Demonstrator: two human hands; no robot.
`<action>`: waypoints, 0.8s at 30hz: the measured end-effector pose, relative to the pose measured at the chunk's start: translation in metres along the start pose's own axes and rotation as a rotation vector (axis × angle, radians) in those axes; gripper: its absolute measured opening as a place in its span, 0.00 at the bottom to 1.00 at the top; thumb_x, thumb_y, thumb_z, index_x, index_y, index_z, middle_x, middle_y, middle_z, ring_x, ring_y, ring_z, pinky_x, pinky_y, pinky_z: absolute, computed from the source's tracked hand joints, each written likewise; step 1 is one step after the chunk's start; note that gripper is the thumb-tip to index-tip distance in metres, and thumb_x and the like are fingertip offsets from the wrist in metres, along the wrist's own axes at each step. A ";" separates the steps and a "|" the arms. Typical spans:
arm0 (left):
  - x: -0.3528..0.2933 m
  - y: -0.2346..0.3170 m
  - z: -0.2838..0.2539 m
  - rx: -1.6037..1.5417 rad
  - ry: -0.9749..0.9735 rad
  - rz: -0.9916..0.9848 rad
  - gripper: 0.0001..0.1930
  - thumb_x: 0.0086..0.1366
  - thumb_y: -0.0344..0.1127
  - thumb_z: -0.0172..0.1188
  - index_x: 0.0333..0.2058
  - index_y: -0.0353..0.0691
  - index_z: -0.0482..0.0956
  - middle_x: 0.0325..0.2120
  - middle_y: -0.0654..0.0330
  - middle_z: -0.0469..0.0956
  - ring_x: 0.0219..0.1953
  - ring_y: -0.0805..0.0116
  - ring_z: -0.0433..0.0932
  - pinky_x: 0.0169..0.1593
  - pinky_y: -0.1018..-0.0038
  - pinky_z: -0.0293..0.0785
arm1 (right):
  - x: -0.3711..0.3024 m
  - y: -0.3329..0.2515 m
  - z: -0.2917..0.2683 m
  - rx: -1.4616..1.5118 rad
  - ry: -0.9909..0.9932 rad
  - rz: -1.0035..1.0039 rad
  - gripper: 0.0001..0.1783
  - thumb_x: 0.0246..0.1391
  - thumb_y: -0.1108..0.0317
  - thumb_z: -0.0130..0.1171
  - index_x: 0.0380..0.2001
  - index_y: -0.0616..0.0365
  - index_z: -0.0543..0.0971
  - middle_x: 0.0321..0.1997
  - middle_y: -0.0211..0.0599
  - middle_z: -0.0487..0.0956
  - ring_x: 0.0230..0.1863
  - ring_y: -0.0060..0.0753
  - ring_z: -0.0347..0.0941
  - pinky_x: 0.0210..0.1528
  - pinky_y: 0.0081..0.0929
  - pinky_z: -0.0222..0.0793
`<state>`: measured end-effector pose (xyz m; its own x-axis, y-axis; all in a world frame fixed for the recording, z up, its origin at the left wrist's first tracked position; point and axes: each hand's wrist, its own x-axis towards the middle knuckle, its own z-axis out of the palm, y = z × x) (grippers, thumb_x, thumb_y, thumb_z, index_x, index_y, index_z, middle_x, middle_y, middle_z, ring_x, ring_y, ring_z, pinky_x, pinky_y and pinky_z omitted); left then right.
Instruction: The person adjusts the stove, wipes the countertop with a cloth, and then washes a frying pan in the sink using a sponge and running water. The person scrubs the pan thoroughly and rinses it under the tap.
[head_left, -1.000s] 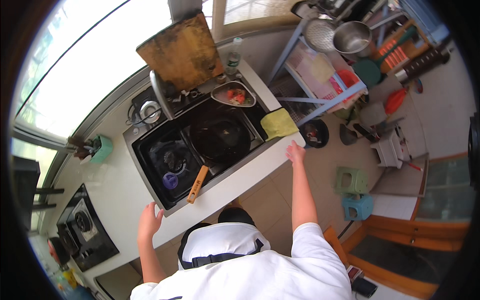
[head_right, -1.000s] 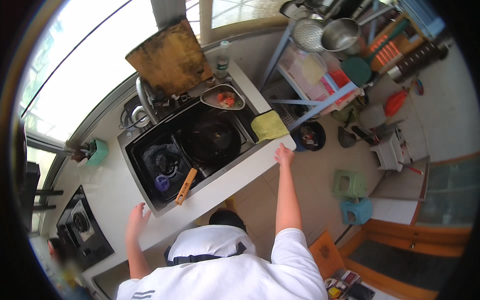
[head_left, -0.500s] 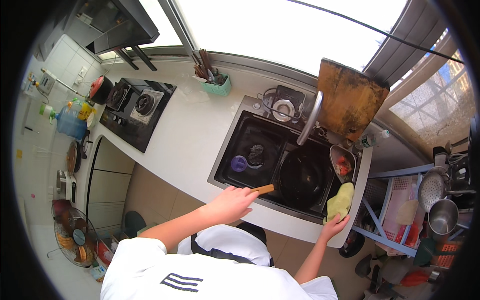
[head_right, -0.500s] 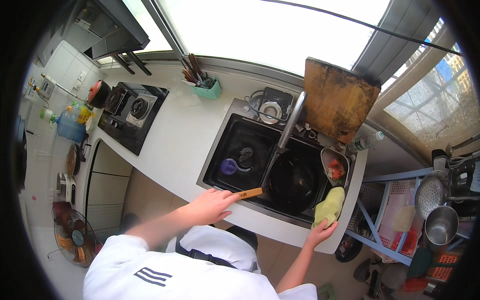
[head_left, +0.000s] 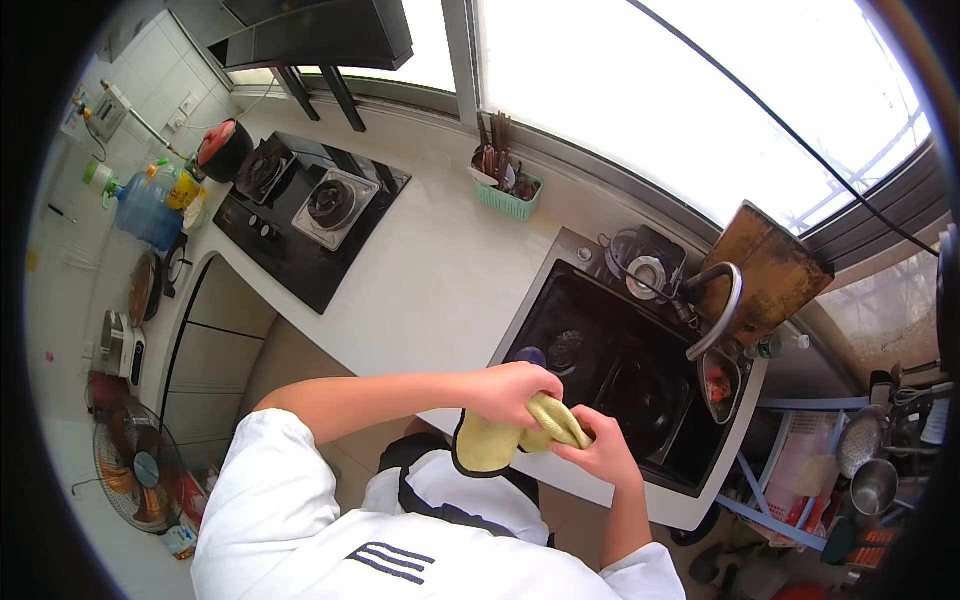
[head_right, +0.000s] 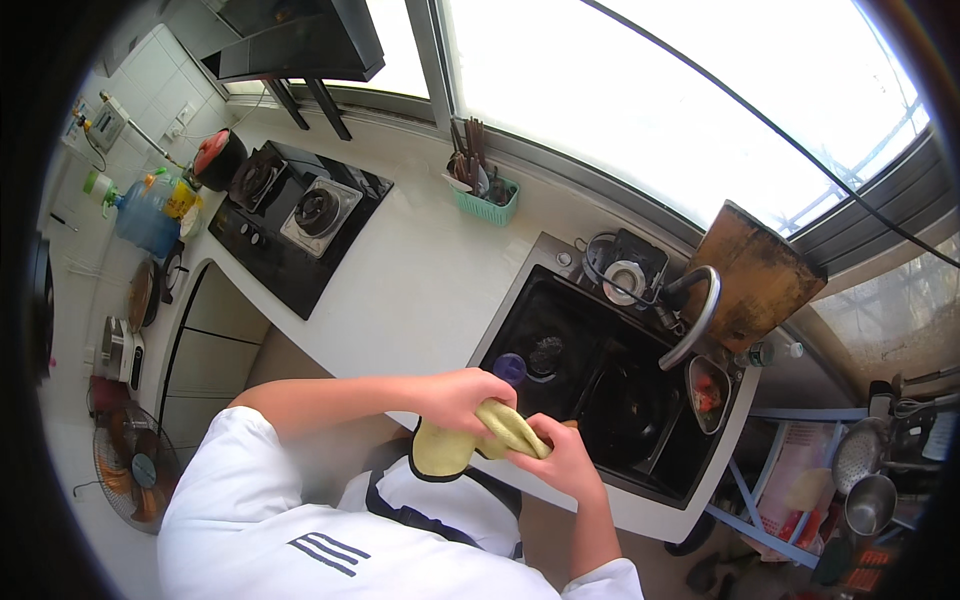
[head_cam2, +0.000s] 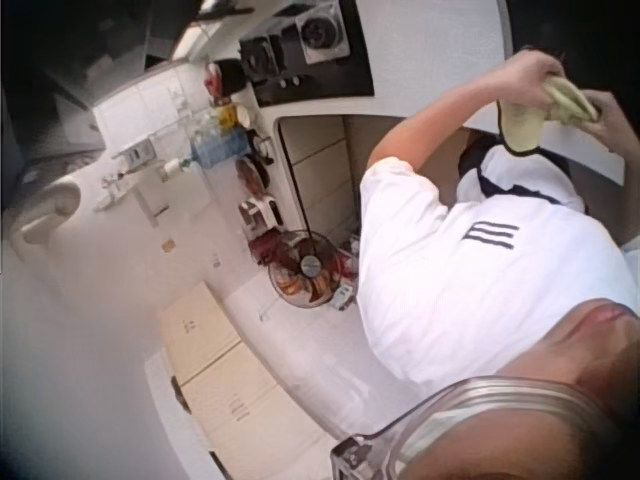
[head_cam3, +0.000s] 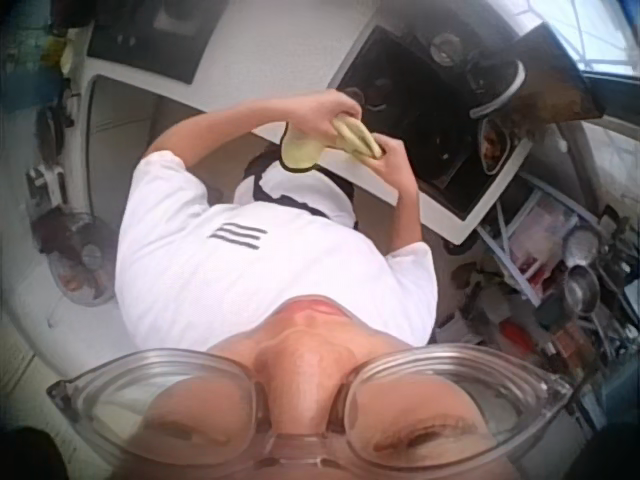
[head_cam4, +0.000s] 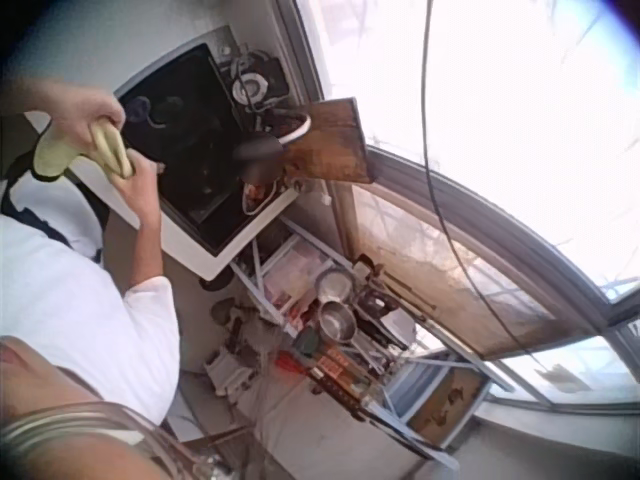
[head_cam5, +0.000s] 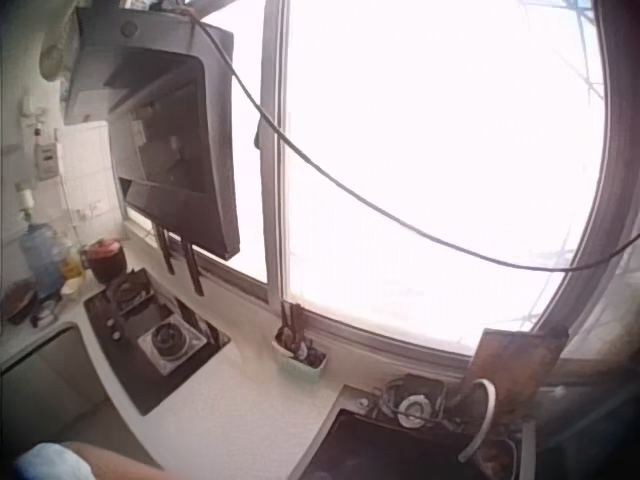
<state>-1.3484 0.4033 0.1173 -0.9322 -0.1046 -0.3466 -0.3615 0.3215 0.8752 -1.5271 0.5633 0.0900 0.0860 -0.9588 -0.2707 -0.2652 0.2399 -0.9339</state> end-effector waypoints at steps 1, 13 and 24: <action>-0.015 -0.013 -0.012 -0.016 -0.003 0.040 0.20 0.52 0.33 0.68 0.44 0.38 0.75 0.35 0.55 0.79 0.39 0.59 0.79 0.43 0.67 0.74 | 0.007 -0.003 0.013 -0.026 0.006 0.063 0.14 0.46 0.71 0.68 0.36 0.63 0.77 0.24 0.30 0.76 0.24 0.16 0.69 0.29 0.17 0.66; -0.009 -0.276 -0.305 0.699 0.763 -0.537 0.62 0.42 0.49 0.77 0.69 0.48 0.42 0.67 0.46 0.44 0.68 0.42 0.48 0.57 0.39 0.65 | 0.039 -0.037 0.137 0.108 0.634 0.352 0.10 0.51 0.72 0.60 0.35 0.68 0.79 0.29 0.27 0.79 0.31 0.16 0.71 0.33 0.21 0.69; 0.010 -0.339 -0.349 0.261 0.760 -0.571 0.48 0.33 0.39 0.77 0.57 0.44 0.61 0.56 0.51 0.56 0.56 0.50 0.69 0.54 0.65 0.74 | 0.040 -0.041 0.169 0.126 0.828 0.473 0.12 0.48 0.70 0.61 0.33 0.70 0.79 0.26 0.31 0.79 0.28 0.18 0.72 0.30 0.23 0.69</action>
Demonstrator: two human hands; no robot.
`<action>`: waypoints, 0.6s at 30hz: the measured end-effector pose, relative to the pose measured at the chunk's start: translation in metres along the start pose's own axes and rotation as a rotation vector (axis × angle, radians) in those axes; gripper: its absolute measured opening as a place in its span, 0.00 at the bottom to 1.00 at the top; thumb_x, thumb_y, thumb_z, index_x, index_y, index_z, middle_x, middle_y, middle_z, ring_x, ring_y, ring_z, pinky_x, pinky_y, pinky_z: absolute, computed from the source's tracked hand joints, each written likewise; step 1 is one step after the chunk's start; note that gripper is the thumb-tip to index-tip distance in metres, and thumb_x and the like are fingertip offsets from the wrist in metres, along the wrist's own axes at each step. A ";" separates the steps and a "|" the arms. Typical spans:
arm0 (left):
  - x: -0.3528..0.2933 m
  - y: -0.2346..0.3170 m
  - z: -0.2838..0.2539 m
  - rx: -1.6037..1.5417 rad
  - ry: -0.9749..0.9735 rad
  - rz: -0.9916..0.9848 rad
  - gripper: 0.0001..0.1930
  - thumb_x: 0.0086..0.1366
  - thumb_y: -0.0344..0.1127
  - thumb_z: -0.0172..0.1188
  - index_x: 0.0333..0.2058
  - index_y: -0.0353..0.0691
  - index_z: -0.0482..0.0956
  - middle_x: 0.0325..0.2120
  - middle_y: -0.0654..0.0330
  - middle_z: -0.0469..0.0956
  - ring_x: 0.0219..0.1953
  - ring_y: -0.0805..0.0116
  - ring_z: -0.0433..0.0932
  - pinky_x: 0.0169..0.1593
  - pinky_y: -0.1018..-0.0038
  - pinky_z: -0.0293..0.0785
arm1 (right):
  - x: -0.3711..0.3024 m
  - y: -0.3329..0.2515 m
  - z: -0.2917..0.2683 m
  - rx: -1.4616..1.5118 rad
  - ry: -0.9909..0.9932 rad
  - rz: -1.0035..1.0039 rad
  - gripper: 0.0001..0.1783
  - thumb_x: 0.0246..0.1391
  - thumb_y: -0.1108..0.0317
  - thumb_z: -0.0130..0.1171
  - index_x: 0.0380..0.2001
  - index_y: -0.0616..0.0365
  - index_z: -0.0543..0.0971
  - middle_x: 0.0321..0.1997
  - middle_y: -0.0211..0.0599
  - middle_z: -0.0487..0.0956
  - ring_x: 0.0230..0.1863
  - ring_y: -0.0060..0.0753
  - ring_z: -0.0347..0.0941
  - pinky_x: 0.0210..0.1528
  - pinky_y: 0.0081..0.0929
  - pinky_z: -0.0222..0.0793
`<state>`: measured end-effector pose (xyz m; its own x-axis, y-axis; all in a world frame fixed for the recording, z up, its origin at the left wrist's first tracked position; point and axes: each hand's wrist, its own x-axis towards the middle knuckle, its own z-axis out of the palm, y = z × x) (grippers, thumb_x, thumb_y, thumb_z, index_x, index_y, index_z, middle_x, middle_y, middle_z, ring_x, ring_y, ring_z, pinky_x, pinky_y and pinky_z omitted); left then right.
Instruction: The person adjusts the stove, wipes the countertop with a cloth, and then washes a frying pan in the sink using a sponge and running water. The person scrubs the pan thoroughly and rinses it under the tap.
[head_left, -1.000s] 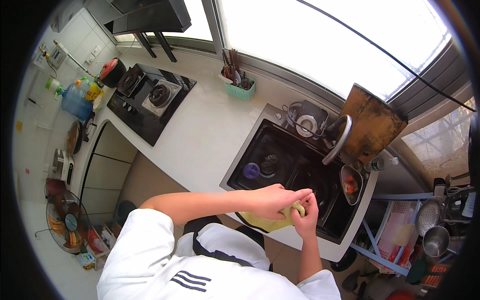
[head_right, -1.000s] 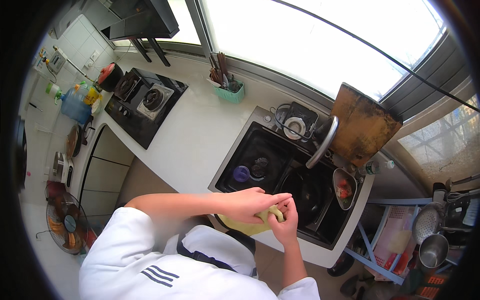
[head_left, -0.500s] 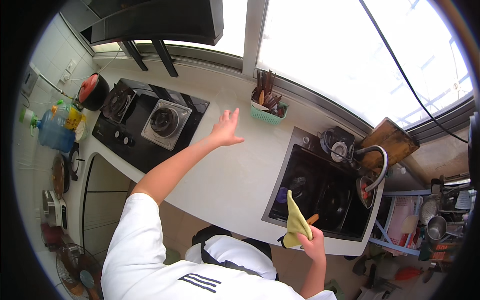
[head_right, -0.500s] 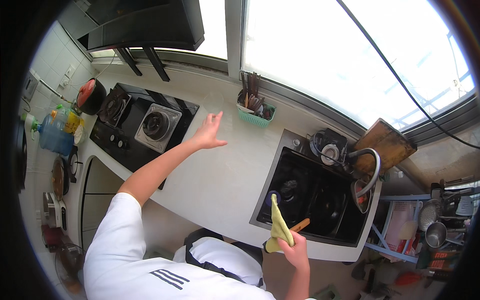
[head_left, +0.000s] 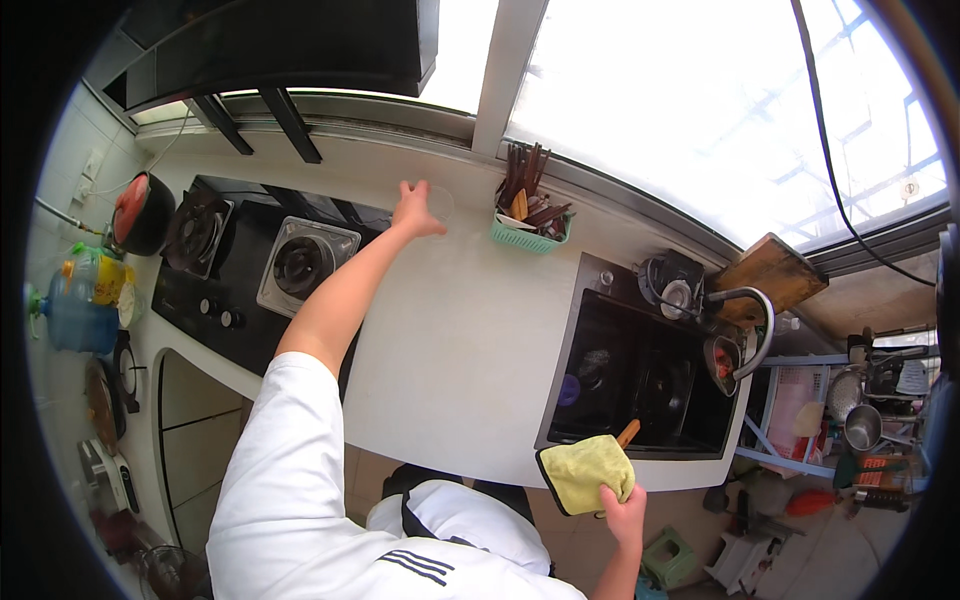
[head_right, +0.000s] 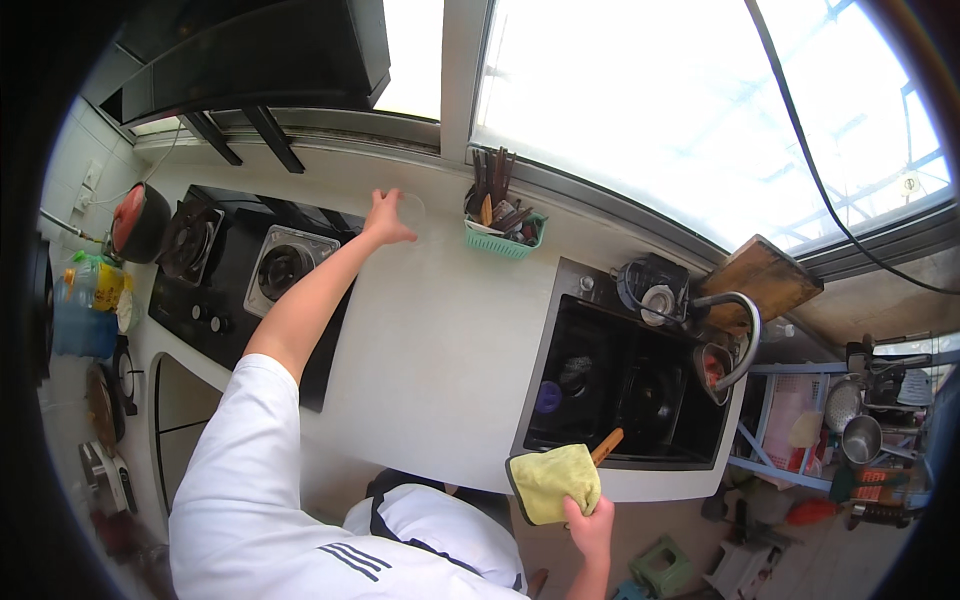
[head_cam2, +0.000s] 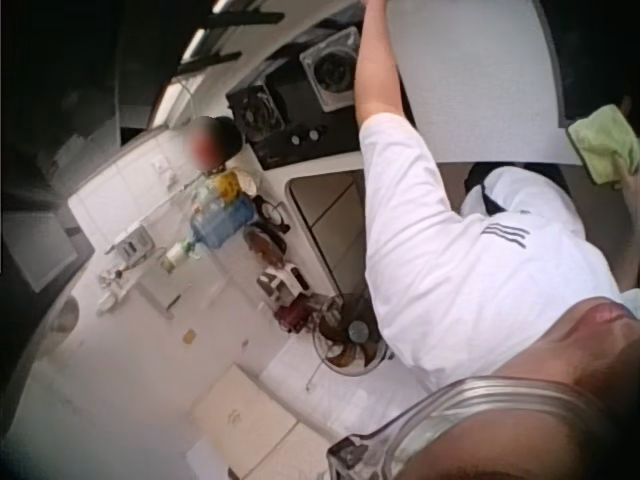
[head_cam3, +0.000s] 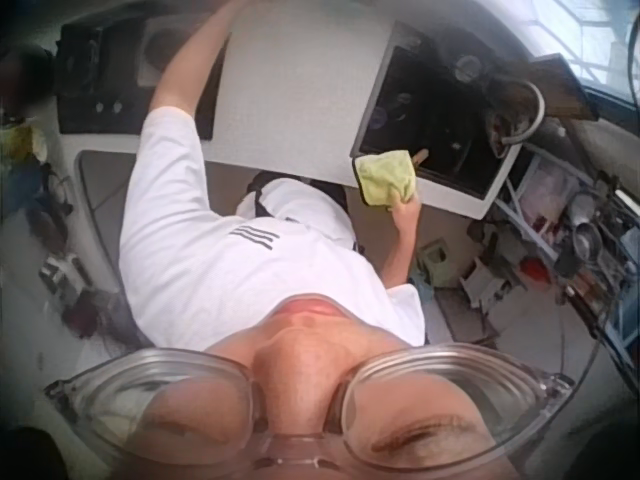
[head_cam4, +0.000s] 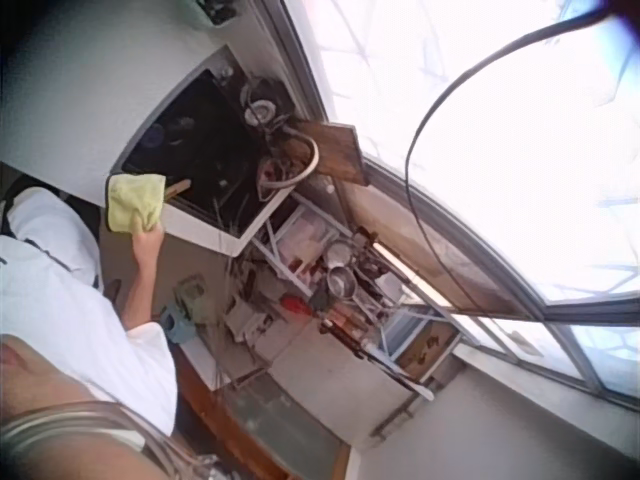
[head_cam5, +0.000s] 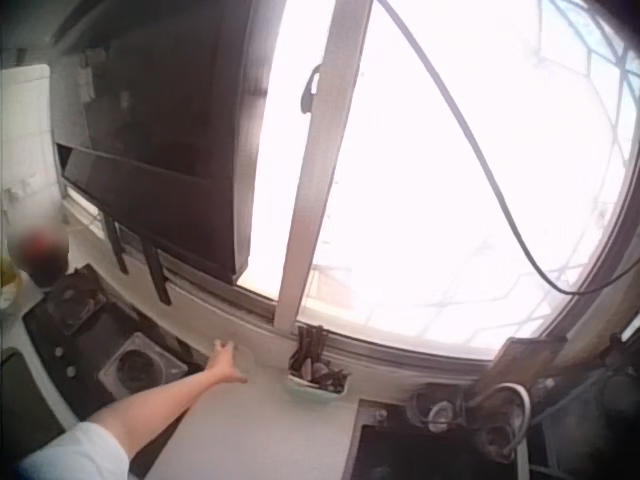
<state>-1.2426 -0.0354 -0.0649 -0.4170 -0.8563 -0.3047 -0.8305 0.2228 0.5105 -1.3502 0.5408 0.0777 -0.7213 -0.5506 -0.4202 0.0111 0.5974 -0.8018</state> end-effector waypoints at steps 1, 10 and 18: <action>-0.004 -0.006 -0.008 -0.050 0.059 -0.015 0.48 0.33 0.38 0.77 0.56 0.44 0.61 0.55 0.51 0.56 0.55 0.51 0.69 0.54 0.65 0.74 | 0.005 0.000 0.002 0.002 0.003 -0.003 0.12 0.48 0.70 0.61 0.33 0.70 0.78 0.26 0.31 0.79 0.28 0.18 0.72 0.30 0.23 0.69; 0.003 -0.087 -0.116 0.073 0.334 -0.129 0.48 0.34 0.39 0.77 0.56 0.43 0.61 0.54 0.48 0.58 0.52 0.50 0.72 0.54 0.63 0.74 | 0.038 -0.017 0.024 -0.011 -0.165 -0.070 0.12 0.48 0.71 0.60 0.34 0.71 0.78 0.27 0.33 0.80 0.28 0.20 0.72 0.32 0.24 0.70; 0.031 -0.155 -0.121 0.060 0.304 -0.361 0.51 0.33 0.40 0.77 0.58 0.44 0.61 0.56 0.46 0.58 0.49 0.47 0.76 0.52 0.61 0.76 | 0.035 -0.038 0.038 -0.046 -0.140 -0.097 0.22 0.50 0.73 0.60 0.49 0.70 0.73 0.40 0.39 0.81 0.40 0.27 0.76 0.43 0.27 0.72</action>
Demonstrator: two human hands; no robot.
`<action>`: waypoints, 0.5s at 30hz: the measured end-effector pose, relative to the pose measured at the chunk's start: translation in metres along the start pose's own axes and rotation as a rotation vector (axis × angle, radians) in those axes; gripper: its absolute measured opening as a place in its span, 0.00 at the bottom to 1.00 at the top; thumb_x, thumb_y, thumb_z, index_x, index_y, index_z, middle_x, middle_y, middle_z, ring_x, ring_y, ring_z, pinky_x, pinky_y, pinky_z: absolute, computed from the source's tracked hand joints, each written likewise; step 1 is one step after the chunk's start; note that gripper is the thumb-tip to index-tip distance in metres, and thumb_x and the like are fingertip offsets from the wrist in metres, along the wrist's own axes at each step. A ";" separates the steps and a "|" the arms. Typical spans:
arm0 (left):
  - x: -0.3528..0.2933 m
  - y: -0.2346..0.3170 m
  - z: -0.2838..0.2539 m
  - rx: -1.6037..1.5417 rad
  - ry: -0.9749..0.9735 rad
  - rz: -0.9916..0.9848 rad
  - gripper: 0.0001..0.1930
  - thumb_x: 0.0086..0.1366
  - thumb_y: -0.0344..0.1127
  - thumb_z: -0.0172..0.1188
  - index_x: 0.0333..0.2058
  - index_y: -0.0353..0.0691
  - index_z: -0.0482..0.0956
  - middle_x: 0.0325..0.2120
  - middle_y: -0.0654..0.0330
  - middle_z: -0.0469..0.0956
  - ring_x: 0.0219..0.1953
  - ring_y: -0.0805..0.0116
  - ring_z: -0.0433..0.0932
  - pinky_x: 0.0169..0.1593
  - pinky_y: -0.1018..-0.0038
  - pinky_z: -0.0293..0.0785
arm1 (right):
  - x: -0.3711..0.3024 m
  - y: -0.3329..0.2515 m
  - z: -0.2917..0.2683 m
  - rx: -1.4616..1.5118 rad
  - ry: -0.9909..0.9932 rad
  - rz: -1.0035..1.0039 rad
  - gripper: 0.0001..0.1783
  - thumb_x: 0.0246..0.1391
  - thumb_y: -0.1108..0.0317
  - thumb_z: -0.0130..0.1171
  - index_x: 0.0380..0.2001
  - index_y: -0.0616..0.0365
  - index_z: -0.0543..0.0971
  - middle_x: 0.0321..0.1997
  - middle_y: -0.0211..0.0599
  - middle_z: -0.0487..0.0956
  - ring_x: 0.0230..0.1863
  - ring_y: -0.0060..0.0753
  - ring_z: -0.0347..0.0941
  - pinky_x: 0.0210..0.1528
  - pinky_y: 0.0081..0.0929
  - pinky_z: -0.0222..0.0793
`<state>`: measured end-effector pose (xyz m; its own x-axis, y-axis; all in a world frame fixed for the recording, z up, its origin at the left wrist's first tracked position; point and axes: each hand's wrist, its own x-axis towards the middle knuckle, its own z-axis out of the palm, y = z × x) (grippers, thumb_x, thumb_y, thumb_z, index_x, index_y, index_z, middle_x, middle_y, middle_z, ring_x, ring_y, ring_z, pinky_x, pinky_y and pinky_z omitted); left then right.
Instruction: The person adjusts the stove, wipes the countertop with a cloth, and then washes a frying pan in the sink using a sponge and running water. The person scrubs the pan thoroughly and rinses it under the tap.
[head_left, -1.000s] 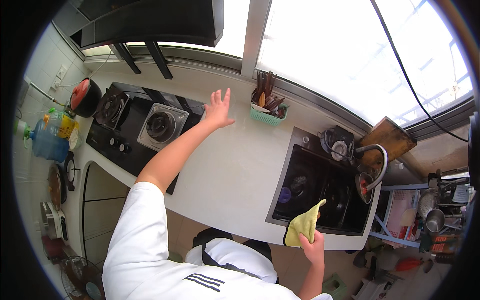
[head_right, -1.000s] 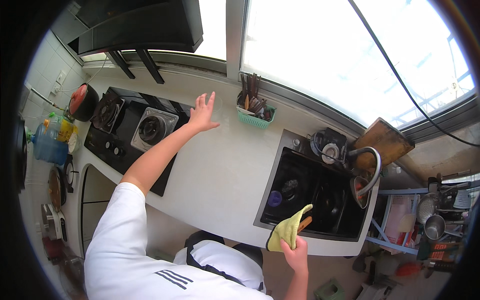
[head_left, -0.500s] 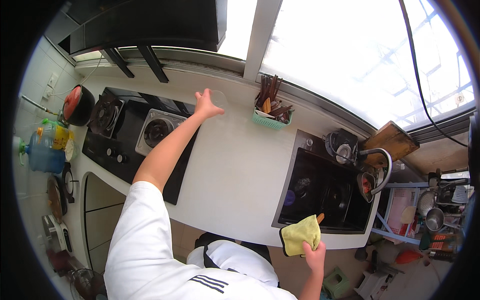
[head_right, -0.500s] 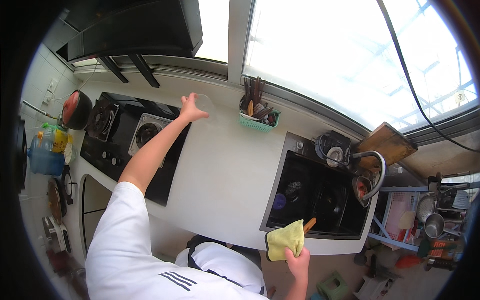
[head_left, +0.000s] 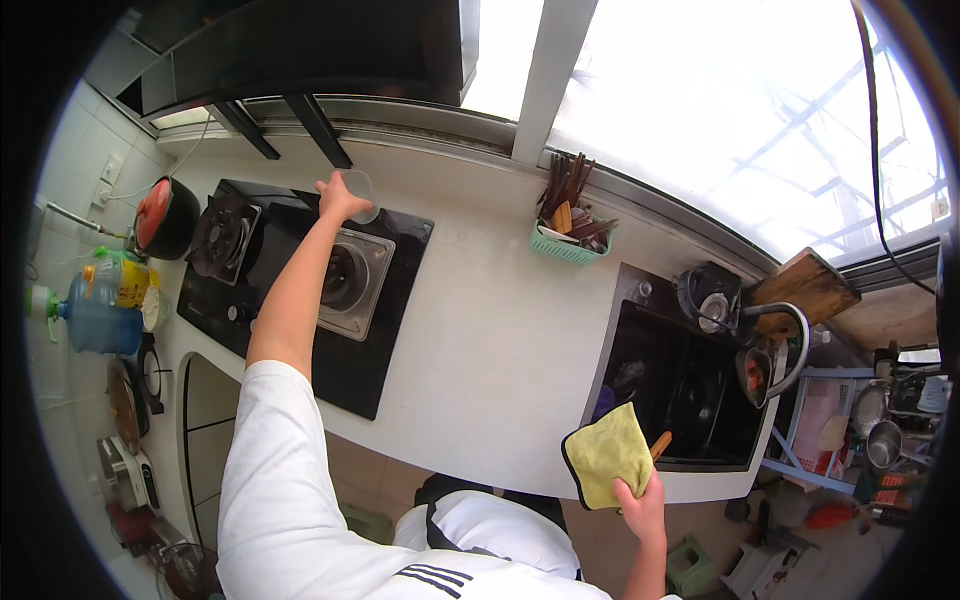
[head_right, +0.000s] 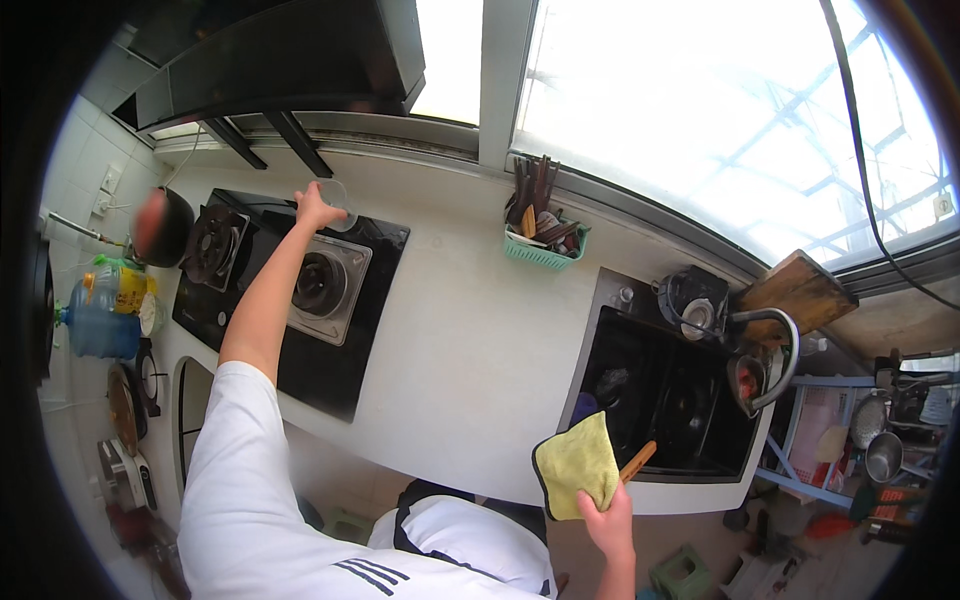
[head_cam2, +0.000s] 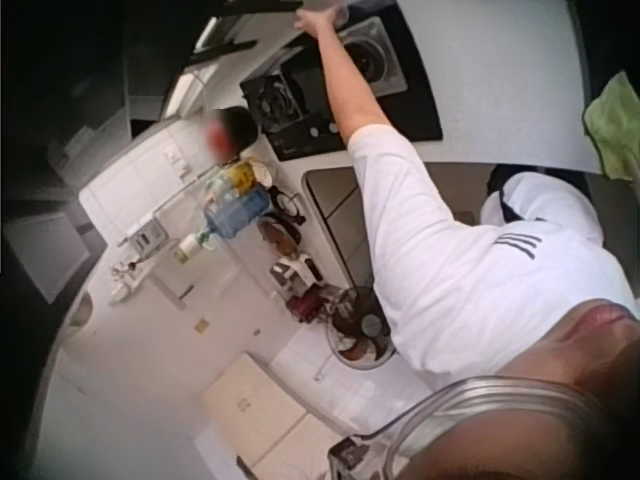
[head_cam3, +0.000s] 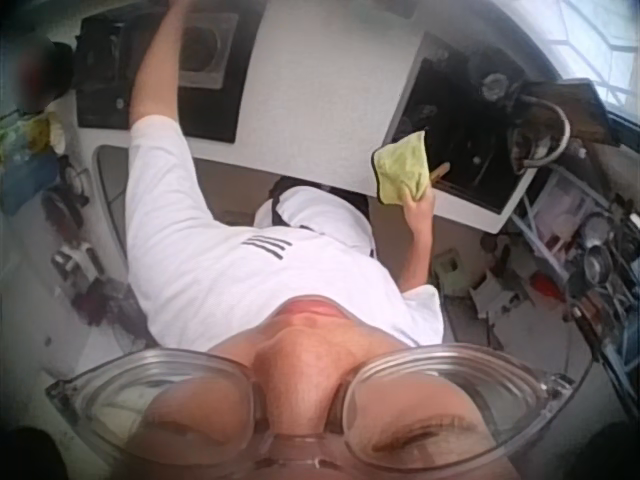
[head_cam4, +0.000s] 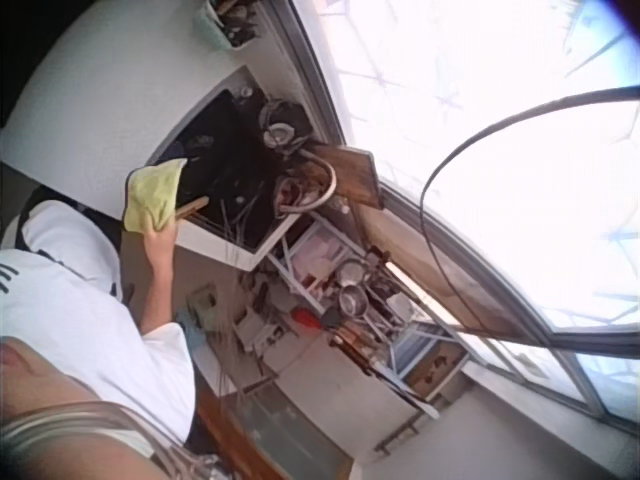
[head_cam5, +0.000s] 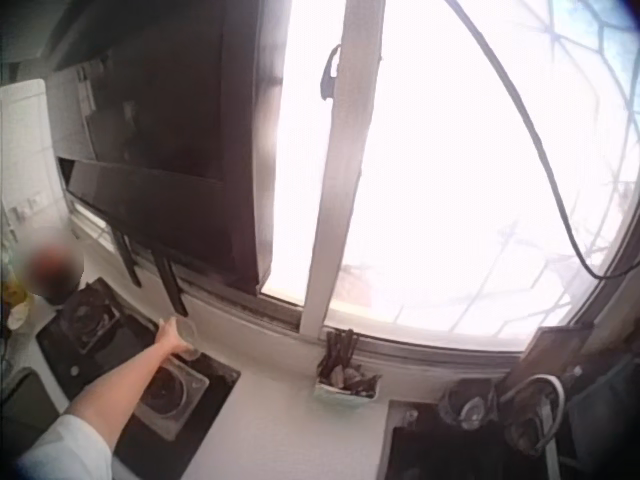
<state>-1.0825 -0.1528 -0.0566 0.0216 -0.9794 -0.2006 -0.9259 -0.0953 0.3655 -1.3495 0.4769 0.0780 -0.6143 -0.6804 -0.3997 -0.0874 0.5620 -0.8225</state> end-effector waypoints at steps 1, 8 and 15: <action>0.004 -0.002 0.001 0.002 0.001 0.002 0.51 0.33 0.40 0.77 0.59 0.44 0.60 0.56 0.46 0.58 0.49 0.47 0.76 0.52 0.61 0.76 | 0.001 0.001 0.001 0.010 -0.005 0.005 0.23 0.50 0.73 0.60 0.50 0.70 0.72 0.41 0.40 0.81 0.42 0.28 0.76 0.45 0.27 0.71; 0.025 -0.014 0.006 -0.018 -0.024 -0.030 0.51 0.34 0.40 0.77 0.59 0.43 0.61 0.58 0.46 0.57 0.50 0.45 0.75 0.52 0.60 0.76 | 0.004 0.001 0.015 -0.030 -0.044 -0.004 0.24 0.51 0.73 0.59 0.52 0.69 0.71 0.43 0.42 0.80 0.44 0.31 0.76 0.48 0.29 0.71; 0.031 -0.041 -0.007 -0.030 -0.080 -0.022 0.56 0.34 0.42 0.78 0.63 0.43 0.56 0.63 0.45 0.52 0.59 0.48 0.68 0.58 0.54 0.71 | 0.014 -0.027 0.030 -0.064 -0.080 -0.092 0.24 0.51 0.73 0.59 0.52 0.67 0.70 0.41 0.43 0.80 0.43 0.33 0.77 0.46 0.29 0.71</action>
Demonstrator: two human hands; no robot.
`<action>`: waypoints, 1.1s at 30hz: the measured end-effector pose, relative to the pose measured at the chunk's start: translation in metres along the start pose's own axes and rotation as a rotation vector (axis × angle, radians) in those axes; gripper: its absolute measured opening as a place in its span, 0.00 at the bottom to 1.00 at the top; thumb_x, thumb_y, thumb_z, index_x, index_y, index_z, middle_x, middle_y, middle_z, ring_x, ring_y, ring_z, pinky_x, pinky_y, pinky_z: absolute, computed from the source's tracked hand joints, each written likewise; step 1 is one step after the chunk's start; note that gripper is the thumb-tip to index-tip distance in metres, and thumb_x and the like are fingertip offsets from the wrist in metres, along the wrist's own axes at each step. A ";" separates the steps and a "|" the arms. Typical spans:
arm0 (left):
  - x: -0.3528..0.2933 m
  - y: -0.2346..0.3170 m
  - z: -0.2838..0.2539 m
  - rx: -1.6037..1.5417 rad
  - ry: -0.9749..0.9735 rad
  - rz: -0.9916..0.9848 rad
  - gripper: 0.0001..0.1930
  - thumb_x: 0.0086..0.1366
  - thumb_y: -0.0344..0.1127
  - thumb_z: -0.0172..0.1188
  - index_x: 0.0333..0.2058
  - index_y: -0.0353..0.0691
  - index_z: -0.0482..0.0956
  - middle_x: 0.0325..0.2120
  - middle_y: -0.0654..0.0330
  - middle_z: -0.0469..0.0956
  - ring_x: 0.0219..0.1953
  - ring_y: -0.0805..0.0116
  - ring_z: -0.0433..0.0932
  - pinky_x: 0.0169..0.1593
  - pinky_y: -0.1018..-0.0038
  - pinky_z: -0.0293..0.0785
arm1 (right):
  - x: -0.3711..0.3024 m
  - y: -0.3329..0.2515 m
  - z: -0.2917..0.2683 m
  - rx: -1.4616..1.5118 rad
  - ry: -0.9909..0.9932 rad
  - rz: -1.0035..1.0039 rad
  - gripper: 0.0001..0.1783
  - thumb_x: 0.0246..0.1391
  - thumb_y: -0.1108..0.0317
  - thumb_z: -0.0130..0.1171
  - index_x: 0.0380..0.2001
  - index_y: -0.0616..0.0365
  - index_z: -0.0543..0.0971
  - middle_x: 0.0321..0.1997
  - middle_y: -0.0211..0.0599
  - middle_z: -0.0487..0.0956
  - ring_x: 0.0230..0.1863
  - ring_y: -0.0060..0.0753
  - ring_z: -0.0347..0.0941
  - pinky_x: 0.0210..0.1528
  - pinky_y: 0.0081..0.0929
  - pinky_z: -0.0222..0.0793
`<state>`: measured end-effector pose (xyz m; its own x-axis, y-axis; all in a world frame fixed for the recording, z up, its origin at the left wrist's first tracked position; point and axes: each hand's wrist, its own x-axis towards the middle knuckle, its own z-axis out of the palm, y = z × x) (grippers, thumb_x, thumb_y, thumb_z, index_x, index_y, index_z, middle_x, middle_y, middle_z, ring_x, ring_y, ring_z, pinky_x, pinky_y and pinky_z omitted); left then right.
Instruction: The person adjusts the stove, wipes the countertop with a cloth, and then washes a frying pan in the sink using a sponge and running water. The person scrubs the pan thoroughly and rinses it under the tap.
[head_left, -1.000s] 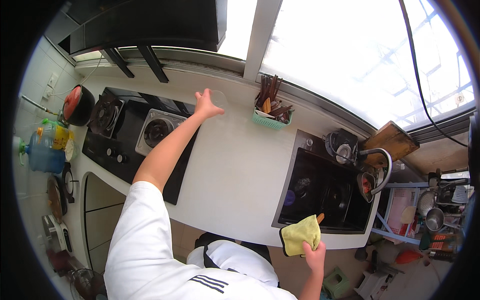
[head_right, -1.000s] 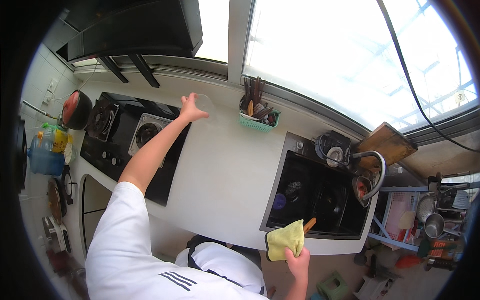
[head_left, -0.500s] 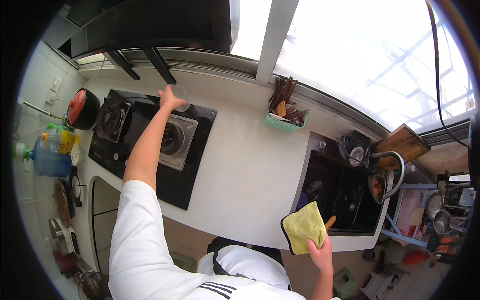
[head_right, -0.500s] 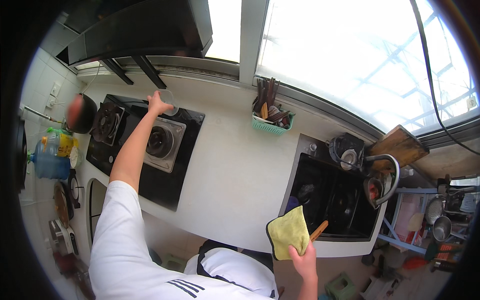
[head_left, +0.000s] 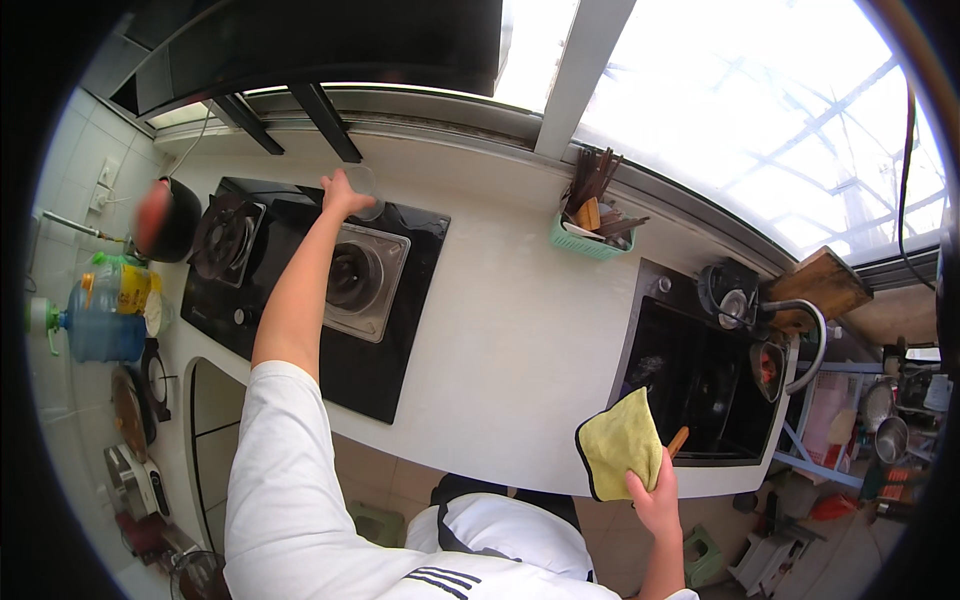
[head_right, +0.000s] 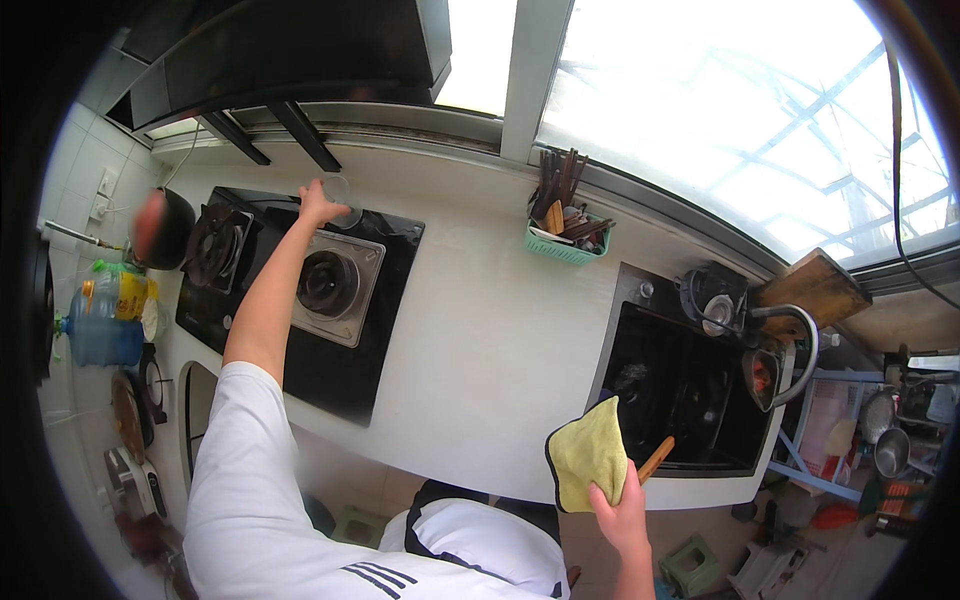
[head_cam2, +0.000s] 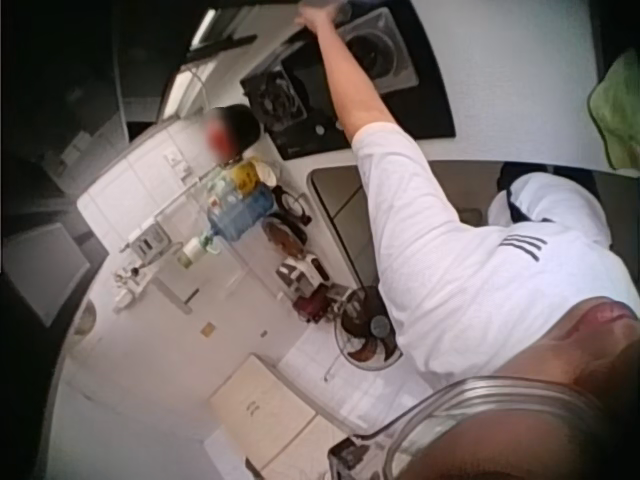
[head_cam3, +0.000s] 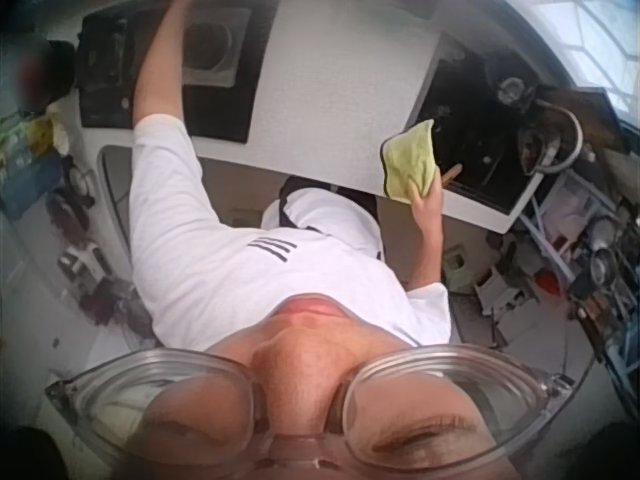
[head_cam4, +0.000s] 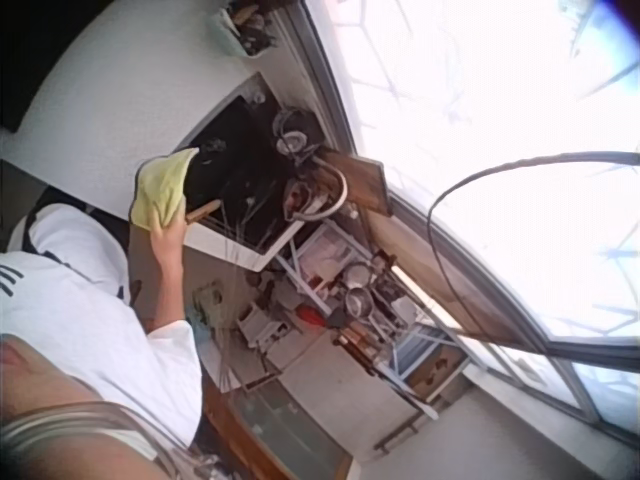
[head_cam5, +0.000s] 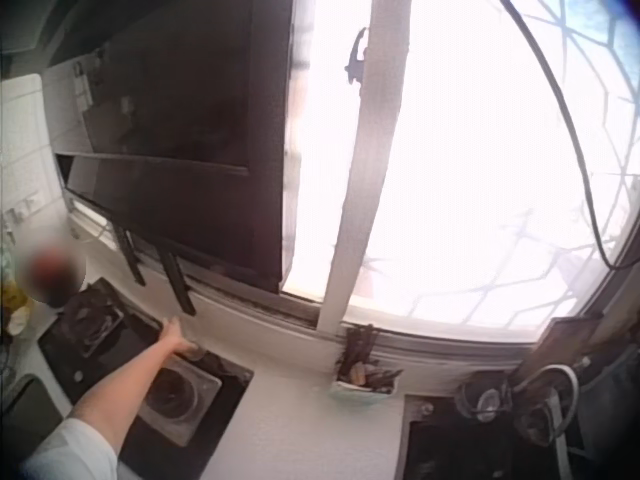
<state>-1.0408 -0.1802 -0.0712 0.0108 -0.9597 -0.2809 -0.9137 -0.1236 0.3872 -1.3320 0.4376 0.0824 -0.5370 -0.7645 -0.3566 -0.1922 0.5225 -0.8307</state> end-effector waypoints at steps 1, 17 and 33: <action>-0.005 0.007 0.001 0.094 0.057 -0.001 0.58 0.36 0.42 0.78 0.65 0.44 0.53 0.64 0.45 0.50 0.63 0.49 0.63 0.59 0.51 0.68 | 0.003 -0.002 0.002 -0.011 0.002 -0.028 0.24 0.51 0.72 0.60 0.52 0.66 0.70 0.40 0.44 0.80 0.42 0.33 0.77 0.45 0.29 0.71; -0.325 0.102 -0.036 -0.117 -1.116 0.973 0.13 0.56 0.33 0.67 0.40 0.36 0.80 0.30 0.56 0.80 0.34 0.59 0.78 0.49 0.63 0.72 | 0.098 -0.124 0.058 -0.363 -0.644 -0.363 0.15 0.48 0.69 0.64 0.40 0.57 0.76 0.31 0.38 0.79 0.34 0.44 0.76 0.38 0.36 0.73; -0.135 0.113 -0.003 0.682 -0.437 0.578 0.22 0.60 0.33 0.62 0.54 0.42 0.74 0.53 0.57 0.75 0.58 0.58 0.70 0.61 0.60 0.66 | 0.303 -0.090 0.158 -1.008 -0.172 -0.374 0.22 0.47 0.59 0.69 0.43 0.59 0.77 0.49 0.45 0.73 0.56 0.45 0.68 0.54 0.40 0.68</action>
<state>-1.1441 -0.0652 0.0128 -0.5353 -0.6321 -0.5604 -0.7708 0.6369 0.0179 -1.3474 0.0993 -0.0183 -0.1973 -0.9412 -0.2744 -0.9471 0.2552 -0.1945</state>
